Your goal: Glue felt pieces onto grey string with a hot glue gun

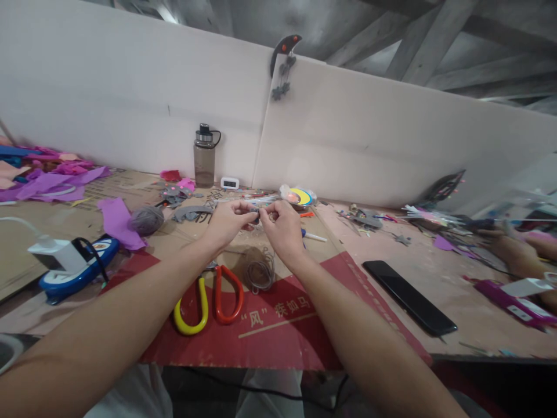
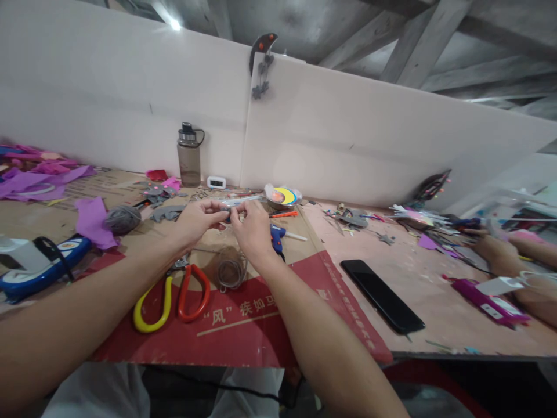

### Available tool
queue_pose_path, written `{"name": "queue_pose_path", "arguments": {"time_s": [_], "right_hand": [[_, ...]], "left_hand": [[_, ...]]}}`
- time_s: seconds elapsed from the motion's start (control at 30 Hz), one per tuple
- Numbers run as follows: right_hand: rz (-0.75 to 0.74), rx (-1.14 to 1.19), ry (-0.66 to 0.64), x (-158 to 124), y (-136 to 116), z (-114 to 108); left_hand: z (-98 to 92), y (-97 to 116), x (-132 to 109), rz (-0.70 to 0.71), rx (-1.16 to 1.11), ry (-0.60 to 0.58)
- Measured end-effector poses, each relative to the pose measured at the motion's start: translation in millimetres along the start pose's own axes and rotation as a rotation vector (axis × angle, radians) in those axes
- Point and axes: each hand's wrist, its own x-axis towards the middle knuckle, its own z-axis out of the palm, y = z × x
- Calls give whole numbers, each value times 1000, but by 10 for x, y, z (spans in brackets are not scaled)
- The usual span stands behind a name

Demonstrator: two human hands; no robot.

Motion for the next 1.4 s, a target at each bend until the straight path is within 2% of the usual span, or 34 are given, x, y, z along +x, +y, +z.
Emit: {"name": "queue_pose_path", "arguments": {"time_s": [0.23, 0.77, 0.93, 1.17, 1.4], "right_hand": [[13, -13, -2, -2, -8, -13], [30, 58, -63, -4, -73, -60], [48, 80, -88, 5, -55, -59], [81, 62, -66, 14, -41, -68], [142, 83, -31, 26, -39, -63]], "left_hand": [[-19, -27, 16, -15, 8, -33], [11, 28, -12, -40, -33, 1], [4, 39, -11, -24, 20, -2], [-6, 44, -23, 58, 130, -22], [4, 45, -15, 37, 123, -43]]}}
